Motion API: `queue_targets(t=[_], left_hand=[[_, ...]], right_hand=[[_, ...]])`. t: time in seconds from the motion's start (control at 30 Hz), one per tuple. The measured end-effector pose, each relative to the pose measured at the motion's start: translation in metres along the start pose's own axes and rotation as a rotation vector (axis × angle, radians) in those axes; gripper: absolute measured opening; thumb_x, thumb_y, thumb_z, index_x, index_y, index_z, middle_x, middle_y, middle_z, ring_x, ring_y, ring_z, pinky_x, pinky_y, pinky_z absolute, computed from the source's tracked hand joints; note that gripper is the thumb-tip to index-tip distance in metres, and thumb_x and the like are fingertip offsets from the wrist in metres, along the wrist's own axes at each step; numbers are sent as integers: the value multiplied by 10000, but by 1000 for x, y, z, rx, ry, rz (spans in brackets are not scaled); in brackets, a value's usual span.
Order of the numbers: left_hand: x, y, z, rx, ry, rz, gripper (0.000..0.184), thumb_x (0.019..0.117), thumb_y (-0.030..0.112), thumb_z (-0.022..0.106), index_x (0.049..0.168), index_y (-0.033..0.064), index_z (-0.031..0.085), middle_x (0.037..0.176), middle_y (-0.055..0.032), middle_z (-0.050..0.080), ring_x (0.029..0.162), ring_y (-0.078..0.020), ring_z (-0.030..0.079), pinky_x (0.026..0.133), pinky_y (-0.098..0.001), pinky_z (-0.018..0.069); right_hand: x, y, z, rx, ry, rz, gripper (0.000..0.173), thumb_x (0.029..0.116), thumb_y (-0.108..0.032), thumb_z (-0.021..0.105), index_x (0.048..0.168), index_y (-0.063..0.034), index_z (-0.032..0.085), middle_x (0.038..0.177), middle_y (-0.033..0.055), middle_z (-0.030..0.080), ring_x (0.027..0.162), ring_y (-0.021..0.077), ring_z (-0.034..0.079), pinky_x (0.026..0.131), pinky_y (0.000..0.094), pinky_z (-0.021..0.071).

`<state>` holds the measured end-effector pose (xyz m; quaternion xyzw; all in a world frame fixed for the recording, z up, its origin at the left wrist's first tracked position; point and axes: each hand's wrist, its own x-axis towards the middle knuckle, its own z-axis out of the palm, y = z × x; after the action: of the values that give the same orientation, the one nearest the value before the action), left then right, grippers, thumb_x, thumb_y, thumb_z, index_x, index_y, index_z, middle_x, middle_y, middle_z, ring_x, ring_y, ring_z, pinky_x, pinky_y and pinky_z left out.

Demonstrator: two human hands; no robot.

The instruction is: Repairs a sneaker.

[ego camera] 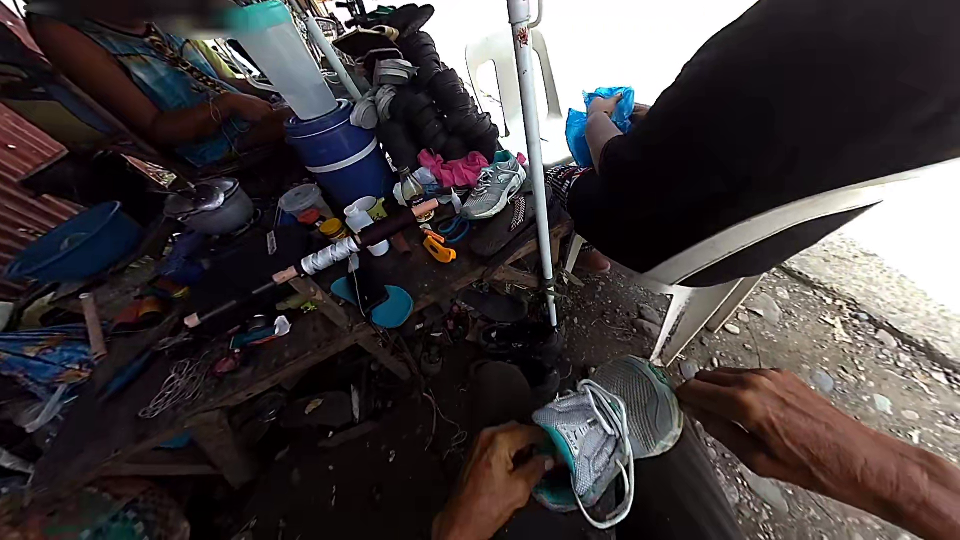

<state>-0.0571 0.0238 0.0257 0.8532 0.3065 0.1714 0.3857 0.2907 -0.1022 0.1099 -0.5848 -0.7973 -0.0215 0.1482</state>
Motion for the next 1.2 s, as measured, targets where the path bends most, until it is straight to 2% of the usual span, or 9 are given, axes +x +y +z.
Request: queue_targets(t=[0.13, 0.23, 0.33, 0.4, 0.47, 0.6, 0.77, 0.93, 1.2], left_hand=[[-4, -9, -14, -163, 49, 95, 127, 895, 308, 771, 923, 194, 818, 1018, 20, 676, 1006, -89, 613, 886, -270, 523], [-7, -11, -23, -670, 126, 253, 101, 897, 269, 780, 881, 170, 767, 1258, -39, 669, 1189, -147, 609, 984, -289, 526], [-11, -2, -8, -1541, -70, 303, 160, 952, 279, 678, 1025, 174, 774, 1269, -72, 669, 1053, -187, 679, 841, -307, 574], [-13, 1, 6, -1777, -117, 227, 196, 950, 305, 679, 1050, 163, 769, 1119, -73, 718, 933, -195, 711, 768, -308, 589], [-8, -4, 18, -1492, -41, 139, 169, 999, 219, 642, 1050, 119, 768, 1039, -61, 750, 923, -155, 728, 821, -296, 603], [9, 24, 43, -888, 108, -65, 136, 892, -12, 673, 959, 84, 743, 892, 56, 750, 851, -23, 700, 815, -258, 591], [9, 55, 60, -910, 184, -376, 353, 925, -39, 578, 1267, -62, 495, 1045, -6, 655, 979, 44, 621, 894, -149, 519], [9, 62, 47, -378, 10, -203, 398, 955, 23, 602, 1292, -179, 541, 1217, -222, 660, 1138, -55, 597, 1017, -178, 433], [15, 53, 60, -382, 12, -89, 314, 960, 29, 601, 1220, -146, 620, 1164, -163, 707, 1116, -22, 620, 1009, -158, 439]], right_hand=[[1, -5, -1, -13, -1, -3, 260, 939, -337, 489, 843, -189, 680, 682, -21, 599, 563, 164, 633, 419, 374, 481], [1, -6, 0, -60, 27, -20, 271, 948, -334, 480, 847, -186, 682, 687, -18, 604, 570, 164, 636, 421, 365, 485], [2, -6, 2, -89, 44, -30, 269, 944, -331, 476, 837, -190, 679, 677, -23, 596, 562, 160, 629, 415, 352, 476], [1, -6, 2, -87, 44, -30, 267, 943, -332, 476, 833, -196, 678, 675, -27, 595, 560, 154, 625, 413, 348, 471], [1, -6, 1, -83, 40, -28, 263, 942, -337, 480, 837, -200, 678, 688, -29, 603, 573, 153, 633, 419, 347, 475], [0, -6, 3, -51, 36, -21, 268, 948, -341, 482, 853, -200, 689, 711, -28, 627, 596, 150, 650, 435, 355, 496], [0, -8, 2, -25, 17, -6, 265, 938, -345, 495, 860, -197, 700, 711, -20, 633, 591, 163, 653, 432, 370, 494], [-2, -8, 0, -25, 15, -6, 273, 941, -346, 491, 813, -192, 677, 683, -26, 609, 577, 157, 641, 428, 368, 489], [4, -9, -8, -49, -36, -30, 229, 905, -328, 531, 774, -191, 657, 649, -30, 584, 549, 154, 623, 414, 365, 470]])
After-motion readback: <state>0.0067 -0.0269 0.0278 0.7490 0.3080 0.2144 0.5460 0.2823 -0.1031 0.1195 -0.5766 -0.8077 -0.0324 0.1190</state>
